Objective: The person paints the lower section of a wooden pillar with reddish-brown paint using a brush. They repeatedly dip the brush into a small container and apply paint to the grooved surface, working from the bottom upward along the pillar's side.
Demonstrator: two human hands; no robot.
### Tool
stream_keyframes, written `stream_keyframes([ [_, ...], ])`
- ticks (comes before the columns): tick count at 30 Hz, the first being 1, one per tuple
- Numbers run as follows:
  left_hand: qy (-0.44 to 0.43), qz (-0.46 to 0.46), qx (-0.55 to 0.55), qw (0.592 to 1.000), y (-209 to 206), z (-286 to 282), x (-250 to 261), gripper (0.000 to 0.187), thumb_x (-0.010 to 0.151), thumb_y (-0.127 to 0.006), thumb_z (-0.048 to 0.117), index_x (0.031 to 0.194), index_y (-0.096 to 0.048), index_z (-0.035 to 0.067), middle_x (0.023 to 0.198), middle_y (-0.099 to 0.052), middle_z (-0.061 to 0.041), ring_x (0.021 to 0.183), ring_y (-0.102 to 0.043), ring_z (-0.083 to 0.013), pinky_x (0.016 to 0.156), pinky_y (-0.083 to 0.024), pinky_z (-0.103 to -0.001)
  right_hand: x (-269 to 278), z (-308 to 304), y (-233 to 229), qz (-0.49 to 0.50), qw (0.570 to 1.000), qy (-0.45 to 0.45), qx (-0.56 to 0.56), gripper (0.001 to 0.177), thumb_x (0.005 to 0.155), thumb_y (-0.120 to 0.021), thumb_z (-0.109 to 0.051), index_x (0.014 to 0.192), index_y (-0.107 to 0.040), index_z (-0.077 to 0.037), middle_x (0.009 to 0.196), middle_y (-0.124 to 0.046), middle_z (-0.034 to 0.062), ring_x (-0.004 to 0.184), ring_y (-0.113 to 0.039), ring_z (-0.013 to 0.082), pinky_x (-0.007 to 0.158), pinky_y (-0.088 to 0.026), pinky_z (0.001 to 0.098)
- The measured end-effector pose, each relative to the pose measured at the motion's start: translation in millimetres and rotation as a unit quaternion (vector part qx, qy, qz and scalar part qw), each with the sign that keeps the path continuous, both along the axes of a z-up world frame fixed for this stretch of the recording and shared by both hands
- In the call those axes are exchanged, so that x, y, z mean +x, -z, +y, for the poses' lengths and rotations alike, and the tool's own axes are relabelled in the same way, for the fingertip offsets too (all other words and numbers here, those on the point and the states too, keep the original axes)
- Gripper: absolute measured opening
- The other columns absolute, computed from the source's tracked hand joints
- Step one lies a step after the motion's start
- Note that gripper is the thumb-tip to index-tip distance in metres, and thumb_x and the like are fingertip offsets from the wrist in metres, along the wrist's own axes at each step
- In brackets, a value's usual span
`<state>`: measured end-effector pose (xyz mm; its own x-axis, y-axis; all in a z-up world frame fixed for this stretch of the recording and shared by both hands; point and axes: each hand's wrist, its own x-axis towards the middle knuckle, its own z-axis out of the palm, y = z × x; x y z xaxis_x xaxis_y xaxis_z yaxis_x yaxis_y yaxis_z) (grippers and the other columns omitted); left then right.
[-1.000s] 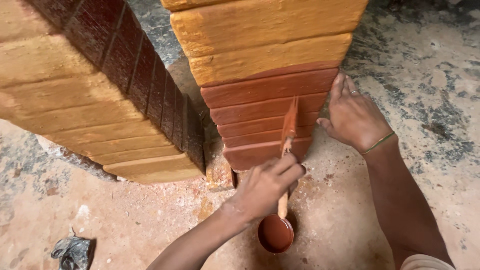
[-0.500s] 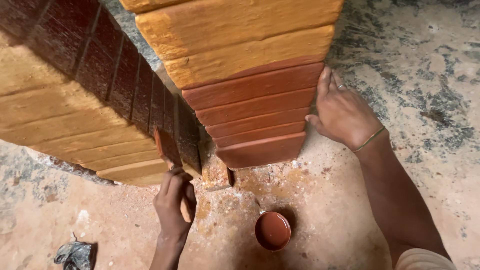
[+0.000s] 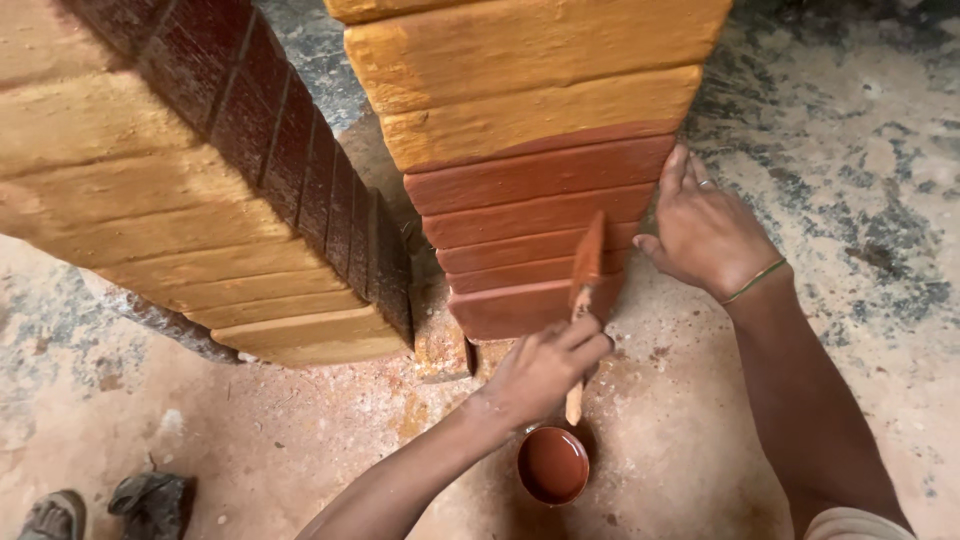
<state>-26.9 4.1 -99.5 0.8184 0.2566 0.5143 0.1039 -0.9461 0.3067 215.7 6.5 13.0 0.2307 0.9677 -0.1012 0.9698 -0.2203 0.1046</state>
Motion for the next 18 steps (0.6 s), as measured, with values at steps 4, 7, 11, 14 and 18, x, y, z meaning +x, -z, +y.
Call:
stream_keyframes([
  [4, -0.028, -0.012, -0.069, 0.997, 11, 7, -3, 0.022, 0.092, -0.058, -0.009, 0.104, -0.060, 0.010, 0.101, -0.062, -0.007, 0.081, -0.067, -0.0212, 0.061, -0.063, -0.022, 1, -2, 0, -0.004, 0.999, -0.032, 0.033, 0.109, 0.090, -0.070, -0.039, 0.149, -0.003, 0.024, 0.154, -0.020, 0.0434, 0.133, -0.050, 0.0426, 0.107, -0.049, 0.0421],
  [7, -0.120, -0.042, -0.117, 0.985, 24, 25, -41, 0.009, 0.098, -0.060, -0.001, 0.099, -0.062, 0.008, 0.103, -0.065, -0.007, 0.075, -0.069, -0.0167, 0.055, -0.061, -0.022, 1, -2, -2, 0.017, 1.000, -0.007, -0.002, 0.108, 0.094, -0.067, -0.038, 0.153, 0.001, 0.021, 0.157, -0.018, 0.0412, 0.126, -0.056, 0.0430, 0.108, -0.049, 0.0416],
  [11, -0.219, -0.155, -0.021, 0.963, 46, 26, -94, 0.006, 0.097, -0.063, 0.000, 0.098, -0.066, 0.006, 0.106, -0.068, -0.010, 0.075, -0.070, -0.0167, 0.055, -0.063, -0.023, 1, -4, -3, 0.022, 0.996, -0.052, 0.074, 0.110, 0.087, -0.072, -0.038, 0.148, -0.005, 0.024, 0.151, -0.025, 0.0431, 0.126, -0.056, 0.0444, 0.103, -0.051, 0.0423],
  [14, -0.297, -0.167, 0.060, 0.938, 63, 21, -120, 0.008, 0.093, -0.065, 0.001, 0.100, -0.066, 0.005, 0.108, -0.068, -0.012, 0.079, -0.070, -0.0183, 0.059, -0.063, -0.025, 0, -3, -2, 0.031, 0.999, -0.007, 0.013, 0.109, 0.092, -0.069, -0.038, 0.153, -0.002, 0.023, 0.154, -0.025, 0.0431, 0.120, -0.062, 0.0433, 0.106, -0.053, 0.0403],
  [18, -0.279, -0.126, -0.048, 0.951, 84, 17, -118, 0.010, 0.095, -0.066, -0.005, 0.099, -0.067, 0.003, 0.103, -0.070, -0.012, 0.065, -0.066, -0.0130, 0.050, -0.057, -0.022, 0, -1, 2, 0.017, 1.000, -0.004, 0.010, 0.108, 0.093, -0.069, -0.038, 0.153, -0.002, 0.023, 0.153, -0.028, 0.0426, 0.122, -0.060, 0.0432, 0.105, -0.052, 0.0416],
])
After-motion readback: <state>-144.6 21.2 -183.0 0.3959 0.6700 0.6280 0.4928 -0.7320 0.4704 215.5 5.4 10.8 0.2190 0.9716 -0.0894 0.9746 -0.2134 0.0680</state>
